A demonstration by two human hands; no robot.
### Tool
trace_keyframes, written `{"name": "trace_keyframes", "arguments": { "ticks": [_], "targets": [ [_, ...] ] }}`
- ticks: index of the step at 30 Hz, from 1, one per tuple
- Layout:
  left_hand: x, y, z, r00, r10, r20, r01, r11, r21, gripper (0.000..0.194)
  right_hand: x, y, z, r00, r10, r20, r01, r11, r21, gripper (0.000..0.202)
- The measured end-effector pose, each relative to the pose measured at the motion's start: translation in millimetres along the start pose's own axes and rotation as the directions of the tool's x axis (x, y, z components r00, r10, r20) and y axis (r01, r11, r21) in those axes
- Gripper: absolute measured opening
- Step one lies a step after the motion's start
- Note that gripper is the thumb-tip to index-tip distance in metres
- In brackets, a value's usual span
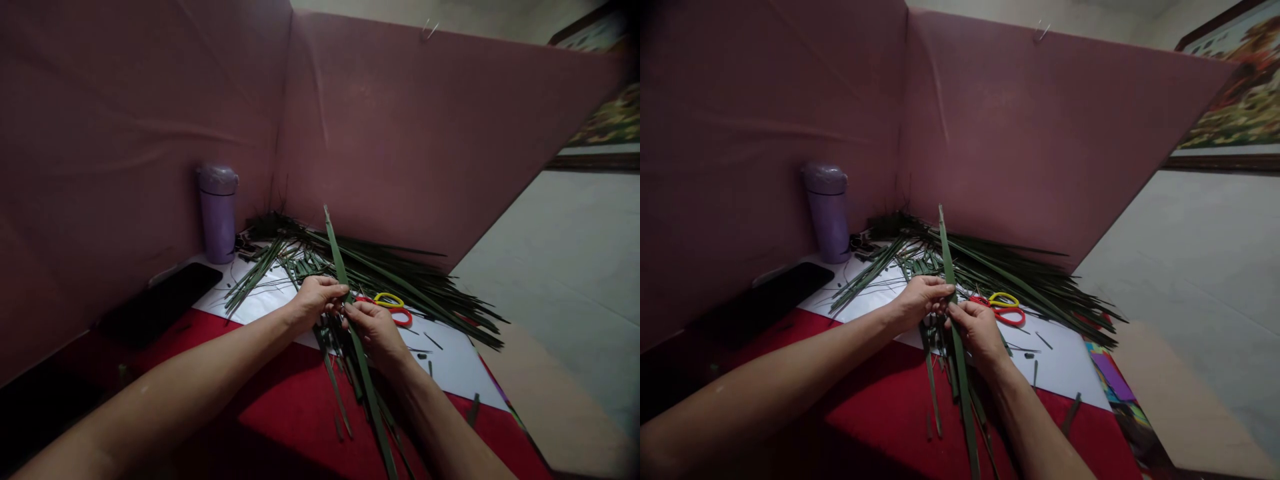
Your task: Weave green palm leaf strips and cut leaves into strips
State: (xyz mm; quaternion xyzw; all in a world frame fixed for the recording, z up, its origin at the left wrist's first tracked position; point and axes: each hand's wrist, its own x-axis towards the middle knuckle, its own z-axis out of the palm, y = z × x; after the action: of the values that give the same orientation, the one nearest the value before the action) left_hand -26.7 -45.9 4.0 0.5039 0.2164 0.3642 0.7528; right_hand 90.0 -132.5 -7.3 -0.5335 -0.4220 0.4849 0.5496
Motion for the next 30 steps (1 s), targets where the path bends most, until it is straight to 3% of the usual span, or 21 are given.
{"name": "trace_keyframes", "arguments": {
  "ticks": [7, 11, 13, 15, 17, 20, 27, 30],
  "targets": [
    [2, 2, -1.5, 0.994, 0.040, -0.100, -0.043, 0.999, -0.025, 0.021, 0, -2, 2, 1.000, 0.006, -0.022, -0.006, 1.000, -0.021, 0.034],
    [2, 0, -0.9, 0.998, 0.013, -0.069, -0.015, 0.999, -0.029, 0.022, 1, -2, 3, 1.000, 0.001, -0.010, -0.001, 0.999, -0.033, 0.035],
    [2, 0, -0.4, 0.998, 0.016, -0.061, -0.017, 1.000, -0.010, 0.021, 3, -4, -2, 0.999, -0.039, -0.037, 0.036, 0.997, -0.071, 0.036],
    [3, 0, -0.6, 0.997, 0.028, -0.067, -0.028, 1.000, 0.002, 0.021, 7, -7, -11, 0.978, -0.157, -0.139, 0.135, 0.979, -0.152, 0.040],
    [4, 0, -1.5, 0.997, 0.032, -0.075, -0.033, 0.999, -0.001, 0.021, 11, -9, -24, 0.895, -0.330, -0.300, 0.242, 0.925, -0.293, 0.039],
    [7, 1, -3.1, 0.994, 0.018, -0.104, -0.018, 1.000, 0.004, 0.022, 14, -12, -43, 0.759, -0.495, -0.424, 0.242, 0.818, -0.522, 0.035],
    [8, 6, -4.6, 0.991, 0.022, -0.131, -0.017, 0.999, 0.040, 0.020, 13, -19, -54, 0.695, -0.630, -0.347, 0.061, 0.532, -0.844, 0.022],
    [8, 5, -4.9, 0.991, 0.030, -0.128, -0.026, 0.999, 0.037, 0.021, 17, -13, -56, 0.745, -0.610, -0.270, 0.098, 0.500, -0.861, 0.023]
  ]
}}
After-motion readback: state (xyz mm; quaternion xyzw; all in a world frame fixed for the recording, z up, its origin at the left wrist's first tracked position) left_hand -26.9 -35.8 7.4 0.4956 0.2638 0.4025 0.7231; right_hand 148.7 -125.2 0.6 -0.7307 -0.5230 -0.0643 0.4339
